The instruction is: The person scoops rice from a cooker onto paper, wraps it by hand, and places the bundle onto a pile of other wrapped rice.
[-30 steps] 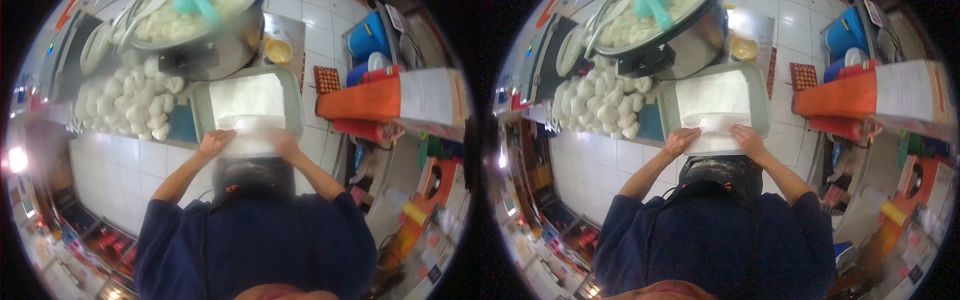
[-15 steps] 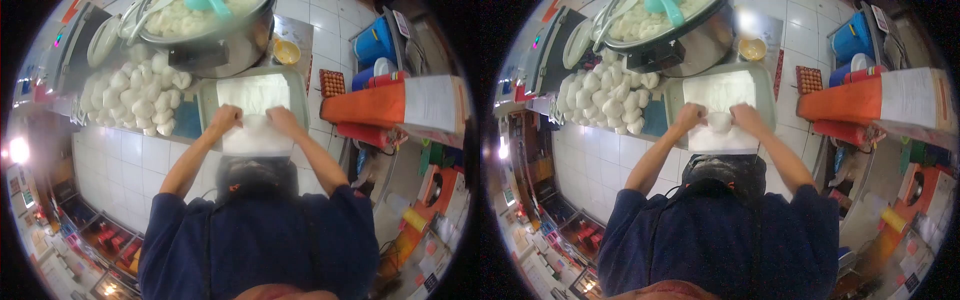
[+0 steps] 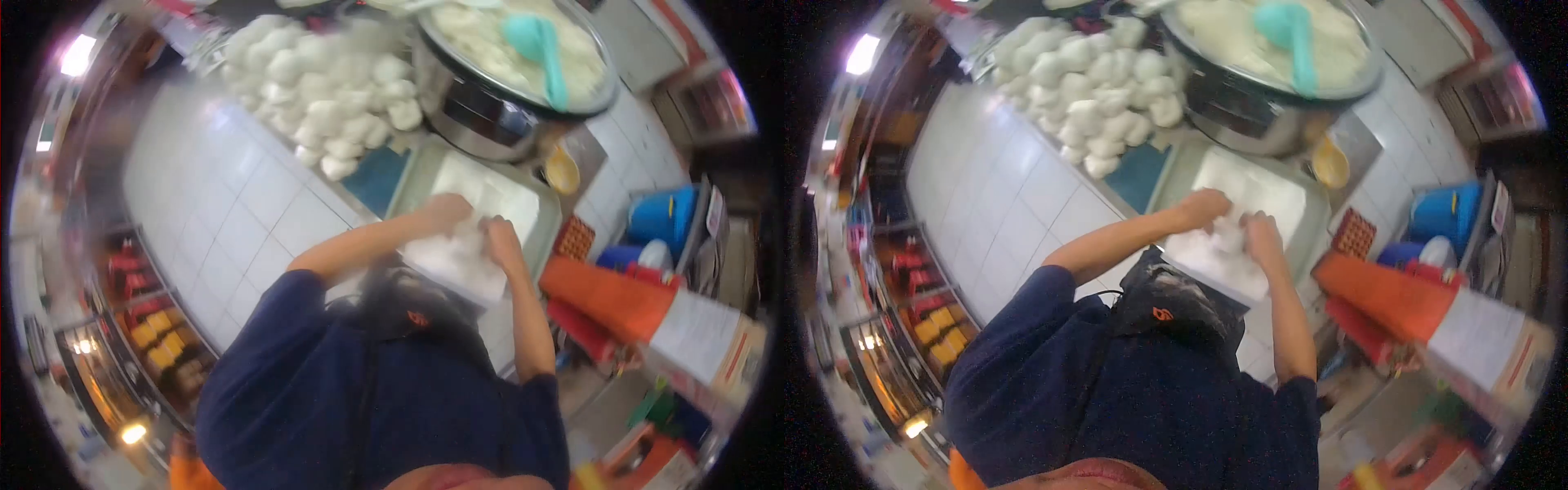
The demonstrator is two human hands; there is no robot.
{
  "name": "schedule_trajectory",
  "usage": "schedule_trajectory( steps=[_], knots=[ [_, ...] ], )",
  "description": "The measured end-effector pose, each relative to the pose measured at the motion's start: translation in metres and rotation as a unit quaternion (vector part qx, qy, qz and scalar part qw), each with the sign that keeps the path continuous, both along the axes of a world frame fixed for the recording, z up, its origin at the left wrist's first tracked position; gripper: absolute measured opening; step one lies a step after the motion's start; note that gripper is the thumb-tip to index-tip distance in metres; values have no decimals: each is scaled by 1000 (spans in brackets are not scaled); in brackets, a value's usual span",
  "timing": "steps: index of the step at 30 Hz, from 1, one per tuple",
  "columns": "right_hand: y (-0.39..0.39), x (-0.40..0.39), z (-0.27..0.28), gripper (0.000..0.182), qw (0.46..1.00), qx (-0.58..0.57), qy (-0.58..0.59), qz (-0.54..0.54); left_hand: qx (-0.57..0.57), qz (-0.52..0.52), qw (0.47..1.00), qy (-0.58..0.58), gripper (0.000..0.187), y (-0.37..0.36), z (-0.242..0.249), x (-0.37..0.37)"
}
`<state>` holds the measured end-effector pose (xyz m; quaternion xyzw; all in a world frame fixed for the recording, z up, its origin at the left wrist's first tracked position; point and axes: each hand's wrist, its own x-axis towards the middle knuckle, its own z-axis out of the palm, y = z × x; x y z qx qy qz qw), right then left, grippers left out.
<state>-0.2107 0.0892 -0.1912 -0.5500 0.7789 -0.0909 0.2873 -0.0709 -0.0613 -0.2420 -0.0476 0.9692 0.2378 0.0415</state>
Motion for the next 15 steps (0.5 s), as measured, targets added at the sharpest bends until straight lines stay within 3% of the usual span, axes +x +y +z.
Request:
schedule_trajectory(
  steps=[1,3,4,5,6,7,8,9,11,12,14,15],
  knots=[
    [-1,0,-11,42,992,-72,7,105,24,-14,999,41,19,3,-15,1],
    [9,-4,-20,49,971,-79,-183,134,50,-14,994,93,24,6,-15,10],
    [15,-3,-12,49,970,-75,-175,153,164,-30,986,14,21,-5,12,20],
    [21,4,1,47,950,-72,-288,97,276,-51,958,-63,20,-14,35,31],
    [21,14,13,45,914,-67,-399,32,278,-44,958,-56,20,-20,53,48],
    [12,26,35,45,915,-63,-398,32,489,10,870,-59,16,-25,69,68],
    [3,40,66,44,839,-22,-539,-68,675,63,732,-61,13,-22,75,84],
    [-1,55,82,43,732,19,-659,-168,682,64,726,-64,13,-10,55,94],
    [-22,75,77,41,724,4,-668,-170,738,193,639,98,8,3,2,111],
    [-35,81,77,40,717,-16,-676,-169,735,192,641,105,8,-2,10,117],
    [-57,89,92,37,724,-17,-669,-170,615,333,697,159,10,-16,50,129],
    [-64,93,88,35,761,-32,-616,-201,592,380,699,128,11,-27,82,135]
  ],
)
